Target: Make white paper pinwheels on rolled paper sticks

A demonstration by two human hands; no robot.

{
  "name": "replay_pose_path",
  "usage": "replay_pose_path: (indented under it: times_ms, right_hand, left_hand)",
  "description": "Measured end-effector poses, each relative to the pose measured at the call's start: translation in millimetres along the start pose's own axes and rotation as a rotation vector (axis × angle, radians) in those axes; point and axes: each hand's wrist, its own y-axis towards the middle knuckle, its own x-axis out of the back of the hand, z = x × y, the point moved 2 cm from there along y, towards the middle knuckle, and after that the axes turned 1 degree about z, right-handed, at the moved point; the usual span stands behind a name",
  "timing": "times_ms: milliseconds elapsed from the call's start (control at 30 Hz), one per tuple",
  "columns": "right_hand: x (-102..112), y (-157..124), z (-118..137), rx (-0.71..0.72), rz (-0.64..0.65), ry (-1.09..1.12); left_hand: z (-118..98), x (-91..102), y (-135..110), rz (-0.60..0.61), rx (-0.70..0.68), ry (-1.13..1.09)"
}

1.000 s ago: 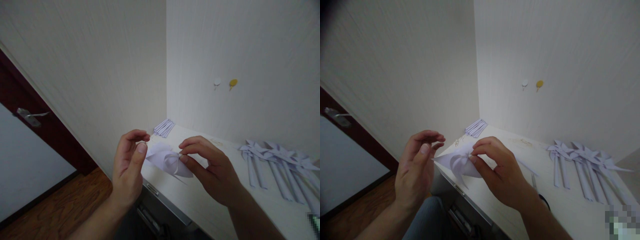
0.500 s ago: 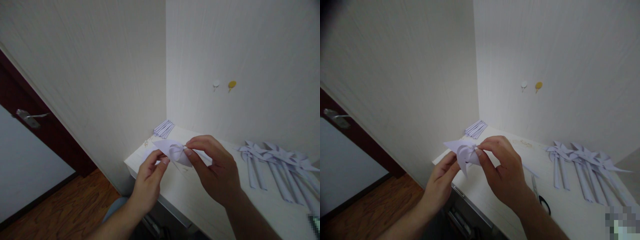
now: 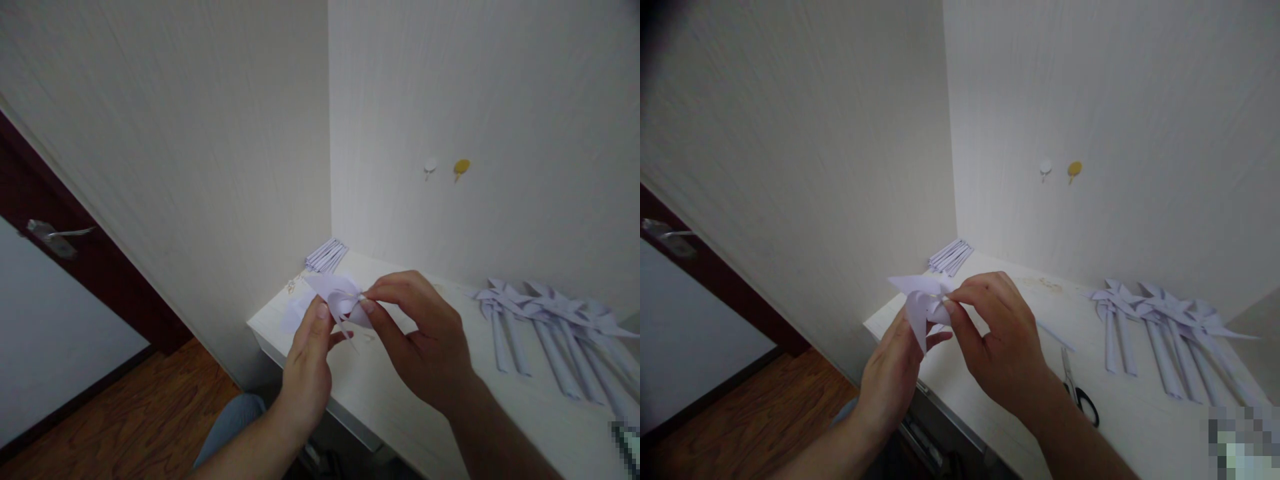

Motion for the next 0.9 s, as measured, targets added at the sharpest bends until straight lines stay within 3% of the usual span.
replay_pose_path:
  times_ms: [467, 900]
  right_hand:
    - [-1.4, -1.0, -1.2, -0.001, 0.096, 0.002]
    - [-3.3, 0.1, 6.8, -0.005, 0.314, -0.189]
  left_hand:
    - [-12.4, -1.9, 4.9, -0.034, -0.099, -0.078]
    - [-9.5, 9.7, 13.6, -0.043, -0.113, -0.005]
